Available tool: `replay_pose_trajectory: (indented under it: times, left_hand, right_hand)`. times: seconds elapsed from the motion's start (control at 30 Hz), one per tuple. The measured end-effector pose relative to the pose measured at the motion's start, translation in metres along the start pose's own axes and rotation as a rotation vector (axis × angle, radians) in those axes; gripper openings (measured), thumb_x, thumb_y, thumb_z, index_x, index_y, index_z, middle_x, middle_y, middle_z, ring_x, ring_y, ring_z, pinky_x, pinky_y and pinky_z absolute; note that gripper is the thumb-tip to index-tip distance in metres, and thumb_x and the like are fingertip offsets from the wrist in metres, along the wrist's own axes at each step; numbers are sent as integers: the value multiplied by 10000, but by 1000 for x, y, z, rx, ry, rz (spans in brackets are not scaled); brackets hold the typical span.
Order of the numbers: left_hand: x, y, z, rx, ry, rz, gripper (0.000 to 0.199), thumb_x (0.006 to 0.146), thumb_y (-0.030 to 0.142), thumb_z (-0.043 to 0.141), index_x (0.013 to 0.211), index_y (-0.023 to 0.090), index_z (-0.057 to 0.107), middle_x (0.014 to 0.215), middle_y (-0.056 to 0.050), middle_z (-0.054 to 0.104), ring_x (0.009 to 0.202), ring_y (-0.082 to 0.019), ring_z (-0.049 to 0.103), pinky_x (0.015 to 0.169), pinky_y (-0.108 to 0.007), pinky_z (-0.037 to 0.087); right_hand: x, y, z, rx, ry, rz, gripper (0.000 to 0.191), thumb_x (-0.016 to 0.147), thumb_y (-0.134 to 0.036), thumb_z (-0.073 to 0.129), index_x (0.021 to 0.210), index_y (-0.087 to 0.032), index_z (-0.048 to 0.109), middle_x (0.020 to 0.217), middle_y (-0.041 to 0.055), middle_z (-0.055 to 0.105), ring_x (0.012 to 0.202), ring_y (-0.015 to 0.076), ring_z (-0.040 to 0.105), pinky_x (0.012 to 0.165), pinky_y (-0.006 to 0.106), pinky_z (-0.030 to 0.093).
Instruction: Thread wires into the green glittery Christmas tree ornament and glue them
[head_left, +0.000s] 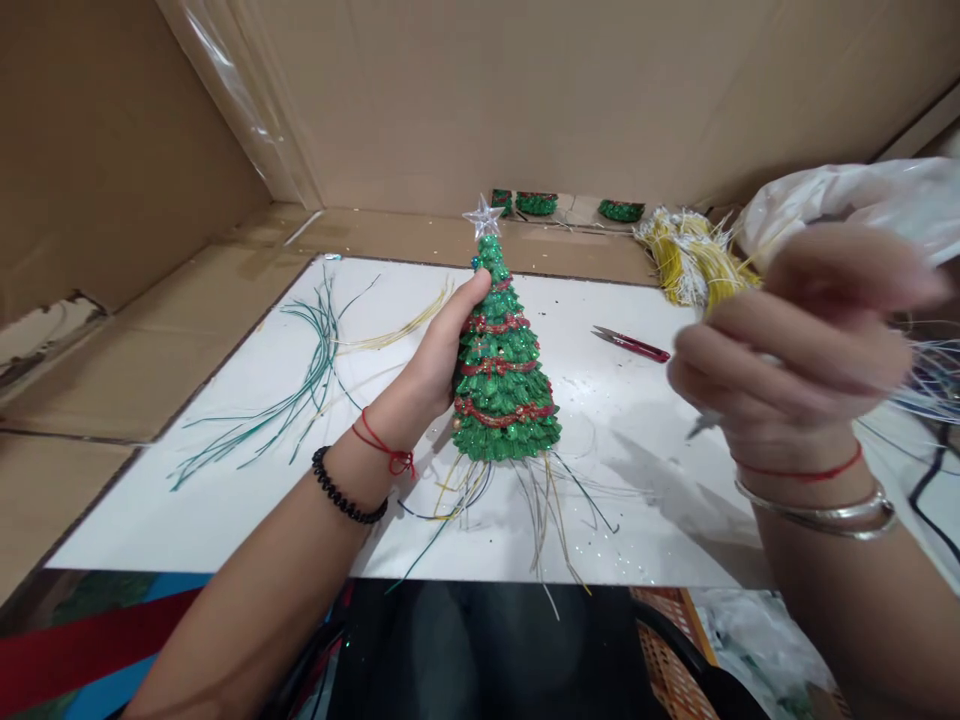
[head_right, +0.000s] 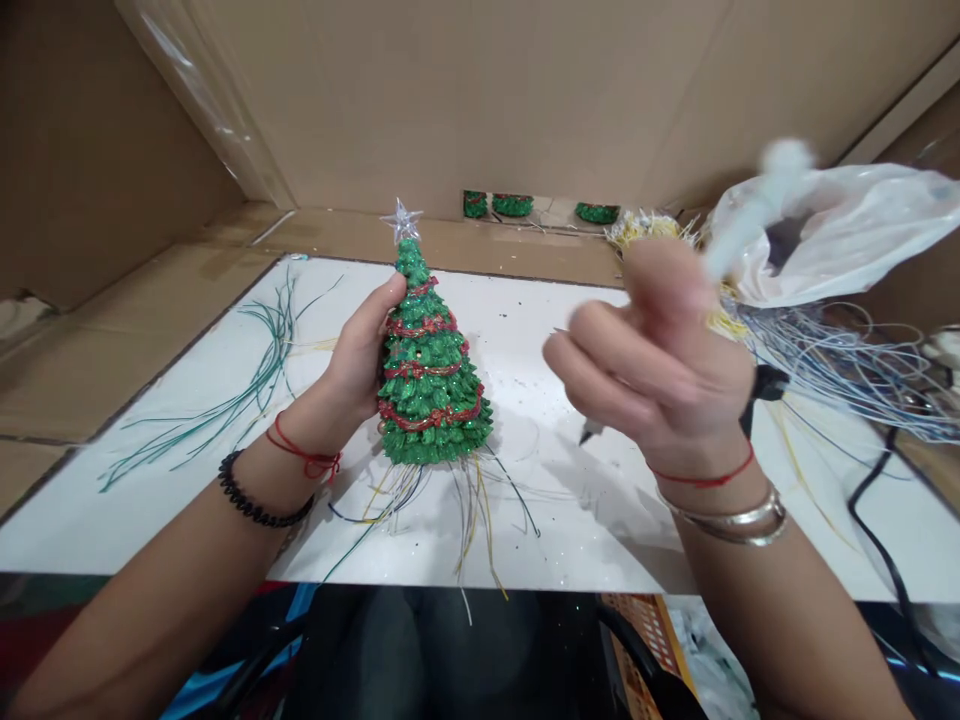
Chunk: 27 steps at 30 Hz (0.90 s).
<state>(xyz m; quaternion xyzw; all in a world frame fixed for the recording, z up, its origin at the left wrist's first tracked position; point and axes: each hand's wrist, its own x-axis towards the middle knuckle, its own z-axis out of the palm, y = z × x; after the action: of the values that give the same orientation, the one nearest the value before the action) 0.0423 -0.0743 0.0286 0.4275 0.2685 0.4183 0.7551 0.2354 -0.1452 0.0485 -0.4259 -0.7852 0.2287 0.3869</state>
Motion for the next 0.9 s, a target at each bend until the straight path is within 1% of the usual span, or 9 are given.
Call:
replay_pose_trajectory:
  times: [0.13, 0.23, 0.3, 0.4, 0.47, 0.57, 0.67, 0.8, 0.9]
  left_hand:
    - [1, 0, 1, 4, 5, 22, 349, 776, 554, 585, 773, 206, 564, 651, 0, 573, 593, -154, 602, 594, -308, 508]
    - [2, 0, 0, 10, 17, 53, 329, 797, 532, 567, 761, 205, 563, 649, 3, 571, 571, -136, 580, 571, -284, 487]
    - [2, 0, 0, 15, 37, 61, 330, 799, 531, 563, 751, 205, 558, 646, 2, 571, 568, -133, 571, 560, -273, 477]
    - [2, 1, 1, 10, 51, 31, 355, 792, 552, 559, 730, 203, 549, 649, -5, 576, 569, -138, 567, 555, -274, 475]
    - [1, 1, 2, -3, 36, 2, 375, 785, 567, 562, 713, 199, 544, 648, -8, 573, 567, -139, 567, 561, -281, 480]
    - [1, 0, 1, -22, 20, -13, 410, 778, 603, 555, 719, 197, 553, 642, -8, 565, 575, -144, 573, 573, -293, 489]
    - [2, -1, -1, -25, 40, -17, 446, 775, 640, 535, 736, 197, 567, 655, -18, 570, 609, -160, 591, 593, -308, 496]
    - [2, -3, -2, -16, 69, 22, 438, 761, 639, 561, 755, 202, 576, 664, -26, 571, 662, -185, 612, 605, -313, 494]
    - [1, -3, -1, -1, 52, 7, 439, 778, 638, 540, 770, 201, 579, 665, -29, 563, 695, -207, 626, 601, -325, 489]
  right_hand:
    - [1, -15, 11, 44, 47, -2, 229, 857, -412, 612, 845, -188, 662, 675, -13, 511, 562, 90, 436, 485, 226, 351]
    - [0, -24, 16, 46, -17, -62, 100, 836, -292, 657, 830, -194, 682, 733, -8, 509, 610, 88, 468, 505, 218, 372]
    - [-2, -26, 20, -9, -69, -132, 43, 827, -228, 663, 842, -195, 688, 788, 5, 520, 685, 97, 505, 564, 225, 412]
    - [-6, -27, 27, -86, -80, -223, 64, 817, -178, 654, 877, -190, 674, 814, 15, 540, 730, 106, 526, 623, 237, 442]
    - [-10, -28, 33, -161, -64, -273, 75, 818, -194, 649, 891, -186, 661, 819, 19, 555, 701, 102, 524, 595, 230, 431]
    - [-15, -30, 40, -435, -23, -358, 52, 847, -182, 598, 841, -167, 647, 791, 26, 592, 636, 103, 512, 533, 239, 376]
    - [-18, -36, 45, -603, 25, -339, 164, 882, -161, 524, 740, -162, 605, 668, 5, 579, 553, 96, 477, 487, 251, 319]
    - [-20, -41, 50, -644, 47, -354, 243, 907, -154, 437, 686, -185, 534, 539, -32, 464, 470, 92, 371, 433, 256, 258]
    - [-20, -38, 55, -472, -1, -310, 199, 898, -164, 443, 716, -192, 519, 628, -14, 506, 526, 95, 427, 464, 228, 324]
